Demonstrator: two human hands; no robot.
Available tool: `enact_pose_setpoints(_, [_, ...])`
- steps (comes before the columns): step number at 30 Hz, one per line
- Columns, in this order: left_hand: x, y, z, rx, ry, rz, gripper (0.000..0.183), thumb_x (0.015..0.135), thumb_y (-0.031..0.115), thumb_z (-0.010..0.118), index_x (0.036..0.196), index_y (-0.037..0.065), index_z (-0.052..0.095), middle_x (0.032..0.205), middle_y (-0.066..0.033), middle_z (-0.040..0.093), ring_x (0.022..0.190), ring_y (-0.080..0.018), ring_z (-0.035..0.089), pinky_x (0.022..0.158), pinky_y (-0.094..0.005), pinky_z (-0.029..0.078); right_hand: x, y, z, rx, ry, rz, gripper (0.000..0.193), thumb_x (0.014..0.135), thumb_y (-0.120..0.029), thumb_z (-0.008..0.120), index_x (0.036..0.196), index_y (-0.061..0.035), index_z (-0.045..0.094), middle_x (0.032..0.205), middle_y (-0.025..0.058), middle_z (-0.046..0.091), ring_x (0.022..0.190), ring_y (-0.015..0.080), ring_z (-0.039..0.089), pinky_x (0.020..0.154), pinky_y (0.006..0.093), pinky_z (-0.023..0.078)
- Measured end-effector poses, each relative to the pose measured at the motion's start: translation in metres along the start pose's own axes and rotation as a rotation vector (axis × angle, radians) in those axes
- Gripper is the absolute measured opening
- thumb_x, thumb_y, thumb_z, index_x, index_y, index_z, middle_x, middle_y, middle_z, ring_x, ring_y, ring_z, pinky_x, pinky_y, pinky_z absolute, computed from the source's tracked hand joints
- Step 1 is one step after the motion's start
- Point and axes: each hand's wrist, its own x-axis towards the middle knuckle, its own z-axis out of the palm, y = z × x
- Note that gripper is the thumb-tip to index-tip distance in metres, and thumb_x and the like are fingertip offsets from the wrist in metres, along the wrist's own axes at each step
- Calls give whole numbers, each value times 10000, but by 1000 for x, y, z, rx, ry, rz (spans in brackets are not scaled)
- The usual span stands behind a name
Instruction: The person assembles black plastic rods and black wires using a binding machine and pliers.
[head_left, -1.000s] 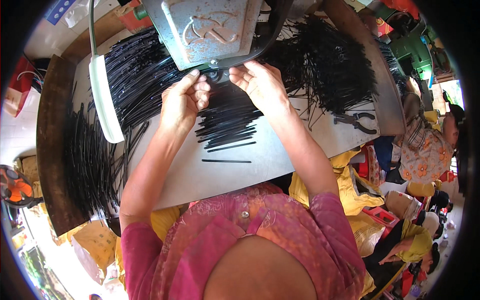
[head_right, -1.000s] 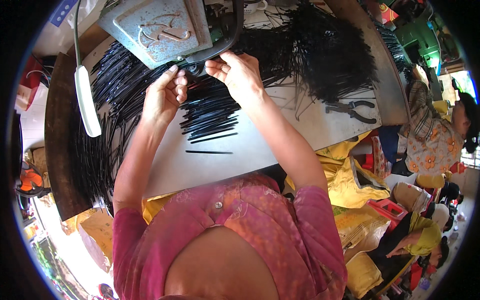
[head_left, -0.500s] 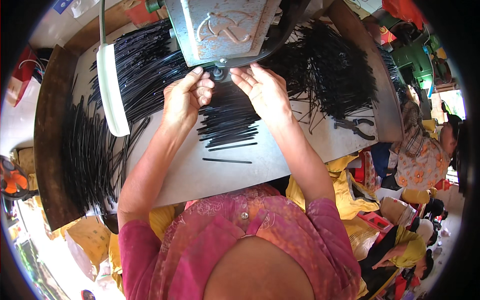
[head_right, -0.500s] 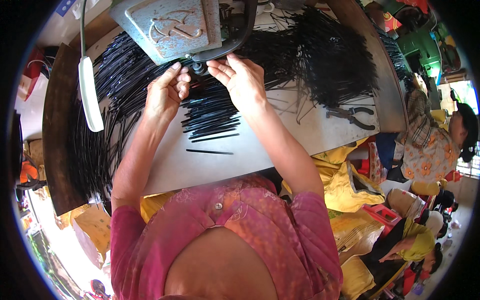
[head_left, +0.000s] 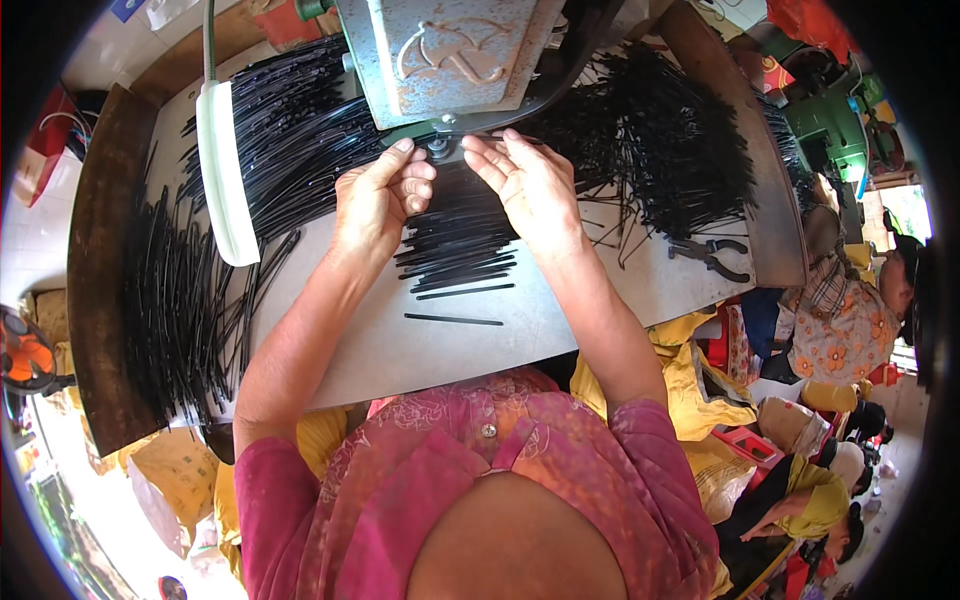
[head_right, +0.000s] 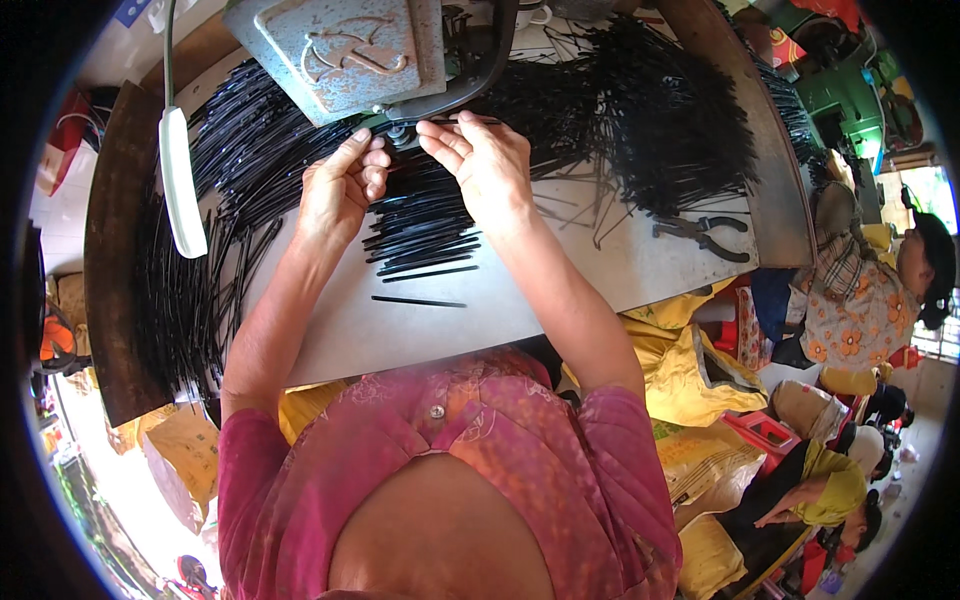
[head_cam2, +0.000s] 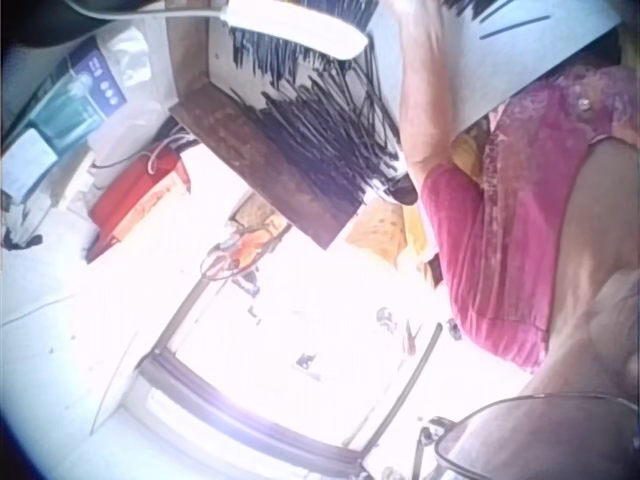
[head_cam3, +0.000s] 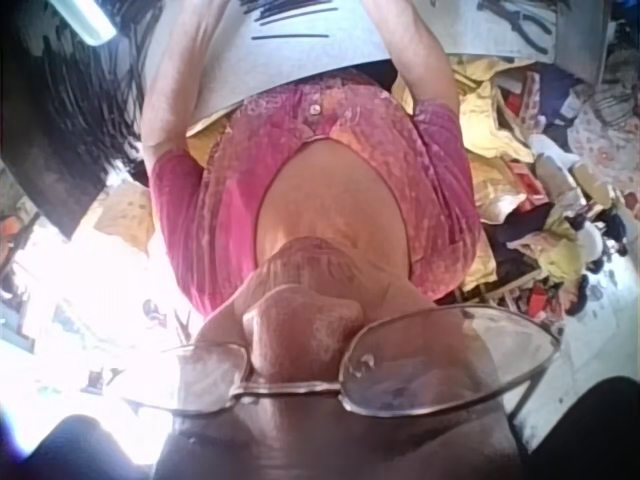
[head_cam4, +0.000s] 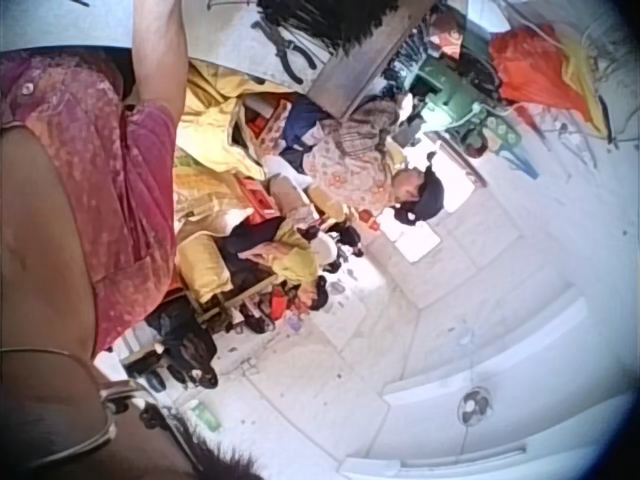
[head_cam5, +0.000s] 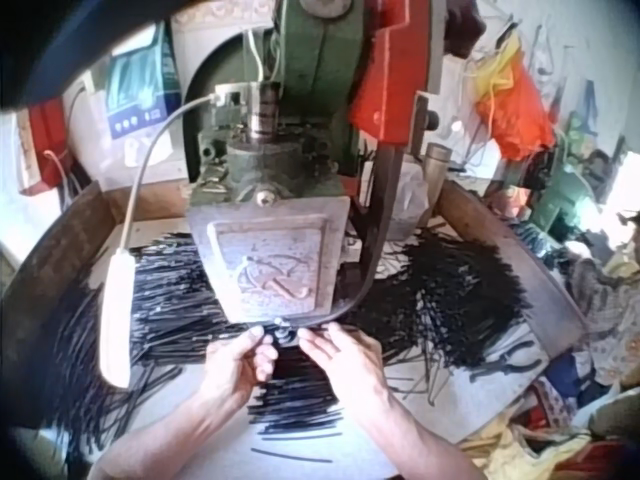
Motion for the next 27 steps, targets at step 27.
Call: enact_pose_setpoints(27, [3, 12, 2, 37, -12, -25, 237, 806, 156, 521, 869, -72, 521, 657, -117, 582, 454, -120, 464, 397, -206, 337, -1, -7, 0, -81, -55, -39, 138, 837, -45, 421, 843, 93, 420, 812, 220, 526, 752, 310, 589, 686, 367, 522])
